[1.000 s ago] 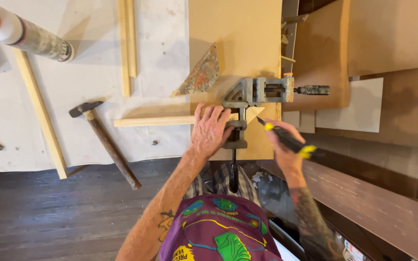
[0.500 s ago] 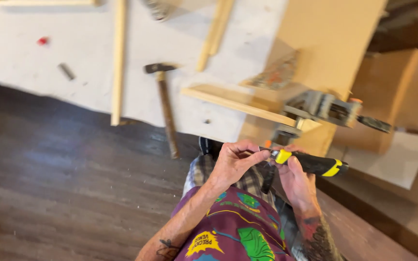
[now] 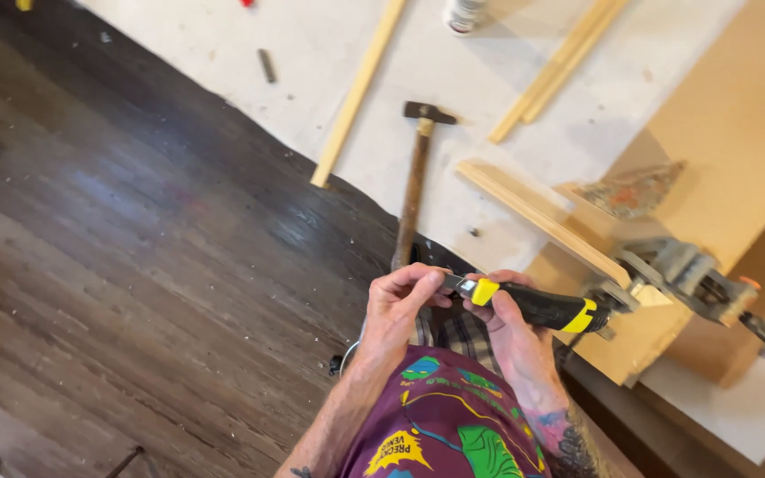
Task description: Applying wood glue to wooden strips and assembling them into a frame using a corner clamp.
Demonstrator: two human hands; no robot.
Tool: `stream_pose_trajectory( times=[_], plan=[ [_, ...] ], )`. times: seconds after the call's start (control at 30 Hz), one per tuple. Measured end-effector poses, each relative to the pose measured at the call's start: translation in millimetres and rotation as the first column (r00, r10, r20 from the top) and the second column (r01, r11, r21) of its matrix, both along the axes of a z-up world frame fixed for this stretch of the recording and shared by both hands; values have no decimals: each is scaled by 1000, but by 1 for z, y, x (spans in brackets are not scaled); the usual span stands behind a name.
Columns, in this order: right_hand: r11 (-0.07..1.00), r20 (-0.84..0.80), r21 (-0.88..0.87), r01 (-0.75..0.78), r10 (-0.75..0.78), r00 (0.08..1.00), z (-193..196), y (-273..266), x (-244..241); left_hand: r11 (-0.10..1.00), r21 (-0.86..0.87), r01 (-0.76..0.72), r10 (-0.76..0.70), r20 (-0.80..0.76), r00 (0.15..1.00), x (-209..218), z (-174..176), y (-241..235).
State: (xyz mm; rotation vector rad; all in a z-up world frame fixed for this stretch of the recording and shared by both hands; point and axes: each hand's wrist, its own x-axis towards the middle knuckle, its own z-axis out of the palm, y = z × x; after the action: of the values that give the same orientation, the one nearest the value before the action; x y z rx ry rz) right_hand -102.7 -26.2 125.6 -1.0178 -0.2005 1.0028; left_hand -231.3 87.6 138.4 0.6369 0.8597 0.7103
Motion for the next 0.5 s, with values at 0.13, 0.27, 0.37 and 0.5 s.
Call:
stream_pose_trajectory(
  times=[0.13, 0.27, 0.37, 0.5],
  plan=[
    [993, -80, -112, -48, 39, 996, 28, 30, -12, 980, -71, -184, 174, -132, 976, -33, 9, 25],
    [984, -73, -157, -80, 69, 995, 29, 49, -3, 962, 94, -255, 271, -277, 922, -80, -20, 37],
    [959, 31, -201, -199, 209, 977, 29, 61, 11, 972, 87, -216, 232, -431, 872, -104, -25, 36],
    [790, 301, -266, -552, 612, 731, 51, 97, 14, 984, -59, -167, 147, -253, 956, -124, -58, 30]
  ],
)
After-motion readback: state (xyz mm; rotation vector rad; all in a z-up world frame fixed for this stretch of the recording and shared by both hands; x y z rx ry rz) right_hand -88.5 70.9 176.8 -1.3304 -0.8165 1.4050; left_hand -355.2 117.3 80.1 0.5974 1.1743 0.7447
